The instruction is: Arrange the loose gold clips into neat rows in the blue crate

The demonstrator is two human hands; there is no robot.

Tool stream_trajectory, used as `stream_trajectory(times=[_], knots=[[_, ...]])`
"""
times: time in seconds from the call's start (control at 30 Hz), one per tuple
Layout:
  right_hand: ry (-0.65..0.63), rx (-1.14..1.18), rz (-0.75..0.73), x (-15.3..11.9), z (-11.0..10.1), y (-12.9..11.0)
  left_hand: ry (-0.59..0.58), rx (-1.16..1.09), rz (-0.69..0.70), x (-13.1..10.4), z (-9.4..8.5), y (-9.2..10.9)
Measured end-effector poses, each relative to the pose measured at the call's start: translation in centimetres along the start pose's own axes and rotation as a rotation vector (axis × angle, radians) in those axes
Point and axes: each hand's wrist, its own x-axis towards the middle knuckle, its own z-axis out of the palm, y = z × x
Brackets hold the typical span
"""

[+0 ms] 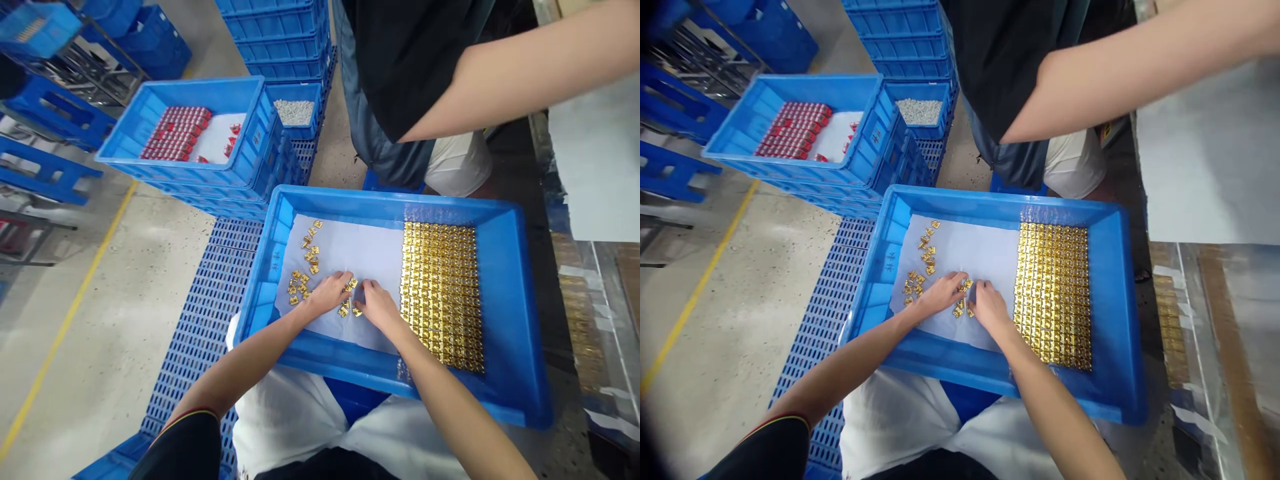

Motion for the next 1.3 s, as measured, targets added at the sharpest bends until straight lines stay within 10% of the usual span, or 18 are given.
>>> stream_trajectory(times=[0.4, 0.6, 0.8, 1.3], knots=[[-0.086, -0.07, 0.065, -1.9, 0.9, -1.6, -0.02, 0.162, 0.022, 0.7, -0.3, 1.5], [0.083, -0.09, 0.125, 0.0, 0.5, -0.7, 0.018, 0.172, 0.005, 1.2, 0.2, 1.5], [0.301, -0.013, 0.062, 2.7, -0.1, 0.7, 0.029, 0.172, 0.035, 1.1, 1.2, 2.0], [0.292, 0.215, -0.222, 3.4, -0.1, 1.9, 0.087, -0.076, -0.117, 1.2, 1.9, 3.4]])
